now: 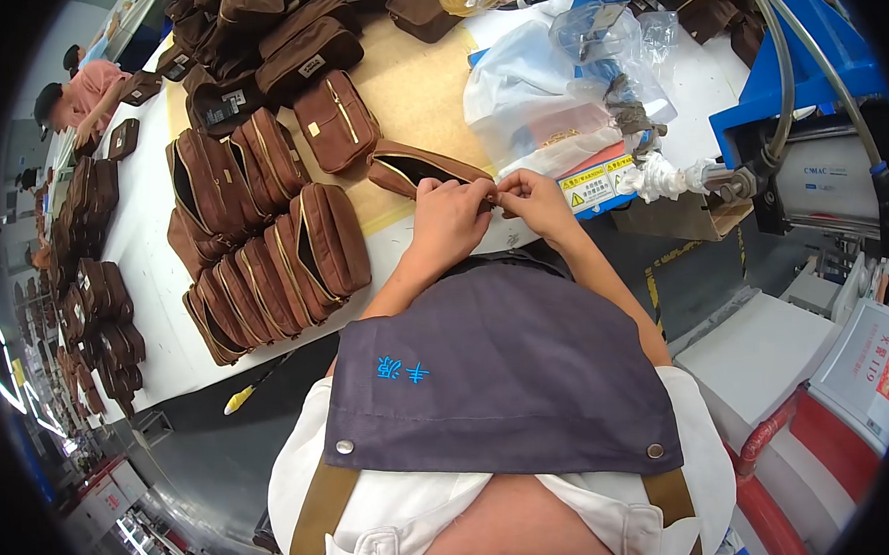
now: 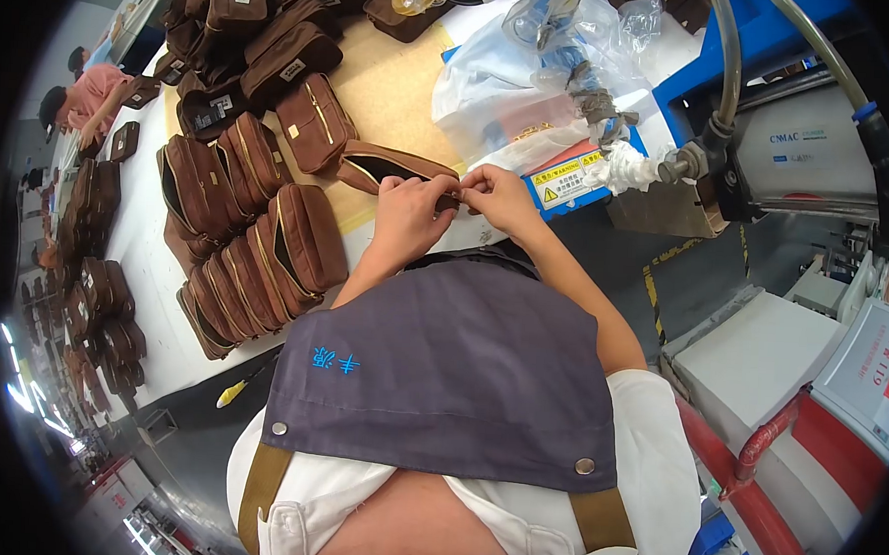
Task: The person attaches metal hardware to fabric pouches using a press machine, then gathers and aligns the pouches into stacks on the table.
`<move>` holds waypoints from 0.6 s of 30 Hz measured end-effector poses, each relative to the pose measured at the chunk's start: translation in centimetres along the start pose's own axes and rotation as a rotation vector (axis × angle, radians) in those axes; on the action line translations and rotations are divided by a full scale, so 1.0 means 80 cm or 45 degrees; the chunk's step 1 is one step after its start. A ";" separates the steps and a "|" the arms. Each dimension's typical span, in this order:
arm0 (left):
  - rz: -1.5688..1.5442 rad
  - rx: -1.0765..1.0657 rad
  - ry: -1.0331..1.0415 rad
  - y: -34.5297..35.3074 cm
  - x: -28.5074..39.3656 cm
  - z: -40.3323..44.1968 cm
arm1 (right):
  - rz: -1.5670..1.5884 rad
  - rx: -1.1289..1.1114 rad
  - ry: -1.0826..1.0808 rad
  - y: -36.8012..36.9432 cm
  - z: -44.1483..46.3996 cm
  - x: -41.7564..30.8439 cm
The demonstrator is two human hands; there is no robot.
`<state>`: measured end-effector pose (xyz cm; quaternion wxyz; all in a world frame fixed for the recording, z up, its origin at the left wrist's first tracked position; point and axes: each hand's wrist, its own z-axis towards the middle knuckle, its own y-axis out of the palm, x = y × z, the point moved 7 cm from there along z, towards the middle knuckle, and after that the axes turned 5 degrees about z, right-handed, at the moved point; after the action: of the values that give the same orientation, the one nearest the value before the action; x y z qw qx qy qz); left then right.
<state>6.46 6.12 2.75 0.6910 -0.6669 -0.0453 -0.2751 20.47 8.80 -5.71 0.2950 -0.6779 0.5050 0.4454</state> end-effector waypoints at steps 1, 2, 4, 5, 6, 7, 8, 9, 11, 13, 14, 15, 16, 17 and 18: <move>0.017 0.022 0.002 0.000 0.001 0.000 | 0.114 -0.021 0.014 0.003 0.000 0.000; 0.036 0.048 0.004 -0.001 0.002 0.000 | 0.160 -0.017 -0.020 0.004 0.000 -0.001; 0.100 0.096 0.008 -0.005 0.005 0.000 | 0.252 -0.011 -0.088 0.008 -0.006 -0.004; 0.147 0.123 0.013 -0.009 0.007 0.001 | 0.164 -0.016 -0.141 0.010 -0.009 -0.009; 0.193 0.151 0.022 -0.017 0.012 0.005 | 0.076 -0.016 -0.197 0.012 -0.014 -0.020; 0.108 0.132 0.044 -0.026 0.014 0.009 | -0.012 -0.010 -0.252 0.012 -0.019 -0.031; 0.021 0.110 0.067 -0.039 0.014 0.012 | 0.031 -0.036 -0.280 0.011 -0.024 -0.043; -0.069 0.086 0.089 -0.052 0.016 0.017 | 0.073 -0.062 -0.304 0.010 -0.033 -0.063; -0.203 0.102 0.182 -0.076 0.030 0.026 | 0.128 -0.108 -0.316 0.004 -0.058 -0.103; -0.341 0.113 0.251 -0.106 0.058 0.033 | -0.076 -0.140 -0.497 -0.012 -0.084 -0.144; -0.418 0.145 0.299 -0.117 0.074 0.036 | -0.180 -0.155 -0.584 -0.021 -0.099 -0.162; -0.497 0.177 0.346 -0.126 0.089 0.038 | -0.228 -0.153 -0.622 -0.032 -0.115 -0.179; -0.715 0.076 0.348 -0.126 0.103 0.043 | -0.276 -0.150 -0.658 -0.044 -0.131 -0.196; -0.840 -0.070 0.386 -0.123 0.119 0.048 | -0.327 -0.147 -0.693 -0.057 -0.147 -0.209; -0.964 -0.218 0.422 -0.117 0.134 0.051 | -0.275 -0.273 -0.517 -0.066 -0.156 -0.204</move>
<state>12.61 6.93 16.14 0.4812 -0.6049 -0.1522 -0.6159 27.73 6.77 14.10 0.3628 -0.6521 0.3100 0.5891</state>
